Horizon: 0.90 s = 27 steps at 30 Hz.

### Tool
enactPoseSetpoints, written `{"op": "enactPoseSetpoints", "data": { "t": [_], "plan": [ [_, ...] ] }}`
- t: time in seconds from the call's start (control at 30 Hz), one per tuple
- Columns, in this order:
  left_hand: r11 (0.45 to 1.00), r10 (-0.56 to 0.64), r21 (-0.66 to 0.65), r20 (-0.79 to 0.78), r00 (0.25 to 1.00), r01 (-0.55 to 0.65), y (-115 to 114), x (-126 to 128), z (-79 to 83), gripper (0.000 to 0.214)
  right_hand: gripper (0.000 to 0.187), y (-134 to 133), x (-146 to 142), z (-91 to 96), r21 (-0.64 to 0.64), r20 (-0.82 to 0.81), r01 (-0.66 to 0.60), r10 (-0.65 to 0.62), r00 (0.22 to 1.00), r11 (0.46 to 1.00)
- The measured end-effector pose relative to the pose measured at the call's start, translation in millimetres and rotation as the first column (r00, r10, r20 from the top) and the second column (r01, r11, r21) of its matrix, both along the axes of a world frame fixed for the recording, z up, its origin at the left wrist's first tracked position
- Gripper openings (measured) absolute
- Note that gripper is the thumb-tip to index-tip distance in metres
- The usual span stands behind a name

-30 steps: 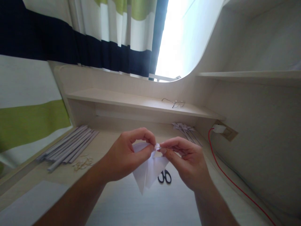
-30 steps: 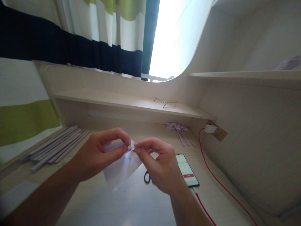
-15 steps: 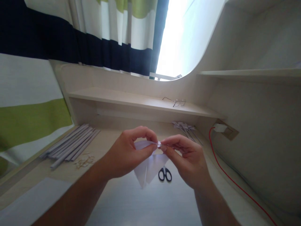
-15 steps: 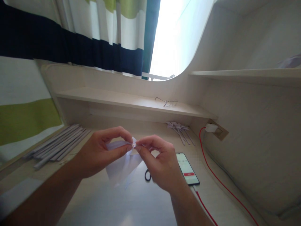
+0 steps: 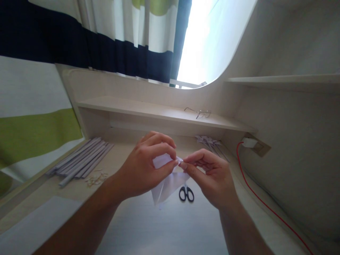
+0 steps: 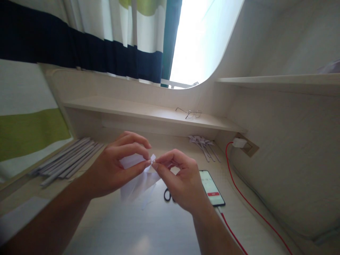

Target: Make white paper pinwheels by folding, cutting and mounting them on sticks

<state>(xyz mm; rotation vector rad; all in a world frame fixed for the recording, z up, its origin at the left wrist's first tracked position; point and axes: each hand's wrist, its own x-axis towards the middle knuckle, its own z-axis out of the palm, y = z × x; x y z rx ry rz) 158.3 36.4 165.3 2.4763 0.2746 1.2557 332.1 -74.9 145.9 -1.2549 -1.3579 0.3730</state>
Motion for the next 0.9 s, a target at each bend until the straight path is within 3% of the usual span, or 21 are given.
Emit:
{"op": "enactPoseSetpoints", "data": {
  "t": [0.63,0.77,0.9],
  "plan": [
    [0.999,0.004,0.04,-0.057,0.998,-0.001,-0.6,1.4,-3.9,0.012,0.004,1.1,-1.7,-2.1,-0.04,0.036,-0.004,0.005,0.999,0.999],
    [0.997,0.036,0.072,-0.067,0.997,-0.032,-1.6,1.7,-4.3,0.011,0.016,1.1,-0.8,-2.6,-0.077,0.022,-0.068,0.07,0.997,0.995],
    [0.988,0.104,0.122,-0.063,0.993,-0.096,-2.3,3.2,-4.6,0.009,0.009,1.4,0.7,-3.1,-0.11,0.084,-0.041,0.051,0.995,0.993]
  ]
}}
